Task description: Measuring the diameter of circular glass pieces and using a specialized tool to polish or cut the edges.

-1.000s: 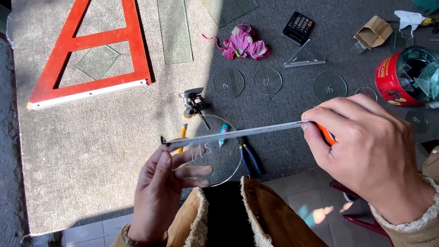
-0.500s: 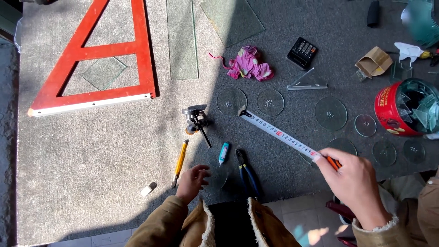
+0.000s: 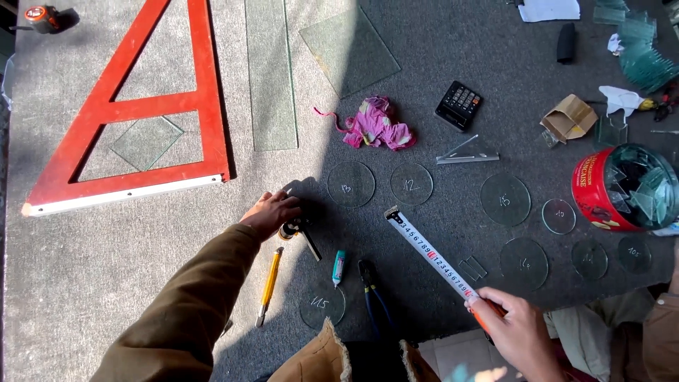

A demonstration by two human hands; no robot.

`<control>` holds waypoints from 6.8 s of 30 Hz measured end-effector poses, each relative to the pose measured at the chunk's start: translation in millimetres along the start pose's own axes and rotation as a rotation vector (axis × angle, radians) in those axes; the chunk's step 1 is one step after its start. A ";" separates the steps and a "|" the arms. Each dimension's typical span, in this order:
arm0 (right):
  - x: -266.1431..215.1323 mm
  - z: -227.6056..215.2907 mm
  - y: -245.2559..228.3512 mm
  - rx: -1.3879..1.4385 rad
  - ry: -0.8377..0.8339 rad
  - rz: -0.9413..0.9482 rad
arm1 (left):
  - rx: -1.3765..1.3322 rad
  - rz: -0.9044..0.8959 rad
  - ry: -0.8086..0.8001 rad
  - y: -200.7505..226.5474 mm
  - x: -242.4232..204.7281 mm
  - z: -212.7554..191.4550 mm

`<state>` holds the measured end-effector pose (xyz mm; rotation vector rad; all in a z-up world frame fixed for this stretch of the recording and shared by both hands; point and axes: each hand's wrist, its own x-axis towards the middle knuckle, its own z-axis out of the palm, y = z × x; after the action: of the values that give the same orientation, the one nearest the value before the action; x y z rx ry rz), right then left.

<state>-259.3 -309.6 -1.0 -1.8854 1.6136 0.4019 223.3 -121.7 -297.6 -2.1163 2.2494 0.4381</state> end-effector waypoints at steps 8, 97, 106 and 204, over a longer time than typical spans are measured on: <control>11.4 17.7 9.4 0.309 -0.150 0.155 | -0.859 -0.360 -0.075 13.6 -31.3 -11.5; -133.8 -71.7 -108.2 1.619 -0.741 -0.710 | -0.915 -0.188 1.027 312.0 -140.1 -417.2; -135.1 -71.3 -106.1 1.648 -0.724 -0.714 | -0.919 -0.174 1.029 313.2 -138.8 -417.7; -93.5 -52.9 -88.8 1.529 -0.891 -0.580 | -0.913 -0.043 1.010 301.0 -143.7 -392.2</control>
<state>-201.5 -264.4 117.5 -0.6492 0.3444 -0.2356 7.7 -54.9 165.2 -3.4451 2.7758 0.5450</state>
